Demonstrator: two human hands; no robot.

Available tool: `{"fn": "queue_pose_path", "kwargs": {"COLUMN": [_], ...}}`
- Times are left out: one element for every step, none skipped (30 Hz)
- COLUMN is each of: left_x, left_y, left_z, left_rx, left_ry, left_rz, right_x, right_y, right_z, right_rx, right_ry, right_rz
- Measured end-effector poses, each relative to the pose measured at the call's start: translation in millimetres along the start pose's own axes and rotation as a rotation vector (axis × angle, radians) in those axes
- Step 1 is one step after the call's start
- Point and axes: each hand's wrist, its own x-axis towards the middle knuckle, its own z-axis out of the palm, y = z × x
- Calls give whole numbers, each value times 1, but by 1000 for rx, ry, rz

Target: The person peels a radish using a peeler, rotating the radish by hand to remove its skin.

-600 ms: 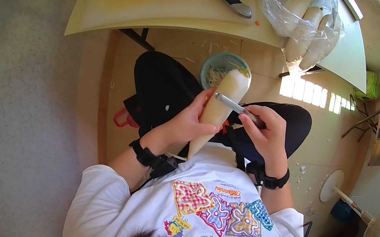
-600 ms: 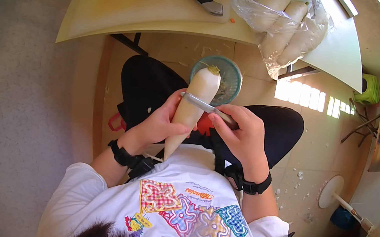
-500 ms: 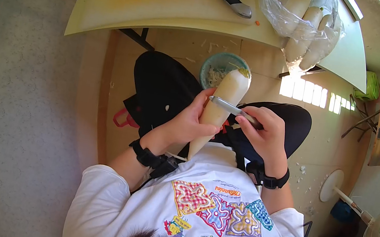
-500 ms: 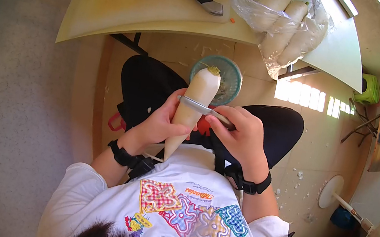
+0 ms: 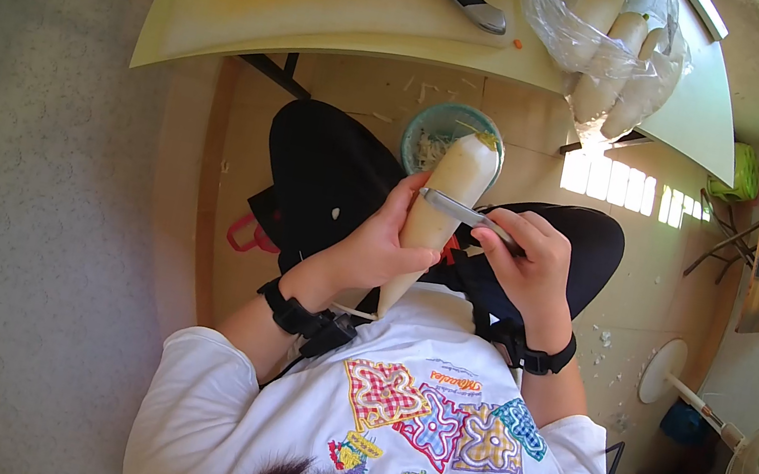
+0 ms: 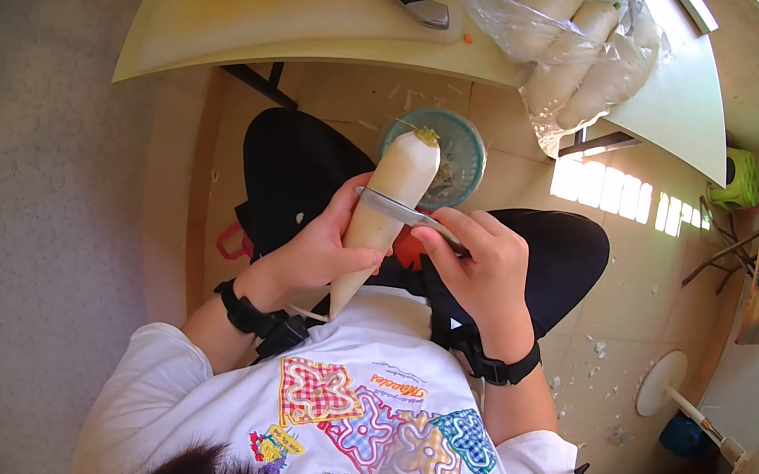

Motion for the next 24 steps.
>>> {"fn": "queue_pose_path", "kwargs": {"left_x": [0, 0, 0, 2, 2, 2, 2, 3, 2, 3, 3, 2, 1, 0, 0, -1, -2, -3, -3, -4, -4, -3, -3, -3], "left_y": [0, 0, -1, -3, -4, -3, 0, 2, 2, 3, 3, 3, 2, 1, 0, -2, -3, -3, -2, -2, -2, -2, -2, -2], "left_z": [0, 1, 1, 1, 1, 1, 1, 1, 1, 1, 1, 2, 2, 2, 3, 3, 4, 5, 6, 6, 6, 5, 5, 5], "left_rx": [10, 20, 20, 47, 73, 72, 51, 29, 29, 18, 7, 7, 6, 4, 4, -9, -22, -21, -16, -12, -14, -23, -27, -31], "left_ry": [8, 16, 15, 20, 28, 29, 17, 4, 4, 0, -5, -6, -1, 4, 4, 0, -5, -8, 3, 16, 17, 15, 16, 17], "left_rz": [-3, -6, -6, 25, 55, 54, 30, 6, 7, 4, 1, 1, 1, 1, 2, -9, -23, -23, -25, -29, -31, -32, -31, -31], "right_x": [0, 0, 0, 0, -1, -1, 0, 0, 1, 1, 2, 2, 2, 3, 4, 6, 6, 6, 6, 6, 6, 7, 7, 8], "right_y": [0, 0, 0, -1, -1, -1, 0, 1, 0, 0, 0, 0, 2, 3, 5, 6, 6, 4, 3, 3, 3, 3, 3, 3], "right_z": [0, -1, -1, 0, 0, 0, 1, 1, 1, 1, 1, 0, 0, -1, -3, -5, -7, -8, -8, -9, -8, -7, -6, -6], "right_rx": [-9, -18, -19, -23, -26, -26, -35, -46, -46, -43, -41, -42, -55, -68, -68, -65, -62, -63, -66, -75, -81, -79, -73, -69], "right_ry": [2, 4, 4, 13, 21, 20, 34, 49, 49, 54, 60, 60, 91, 122, 121, 106, 90, 83, 87, 89, 89, 86, 97, 108], "right_rz": [-2, -4, -3, 2, 7, 8, 2, -3, -4, -10, -16, -15, -9, -4, -5, 0, 7, 11, 11, 8, 4, 3, 7, 12]}}
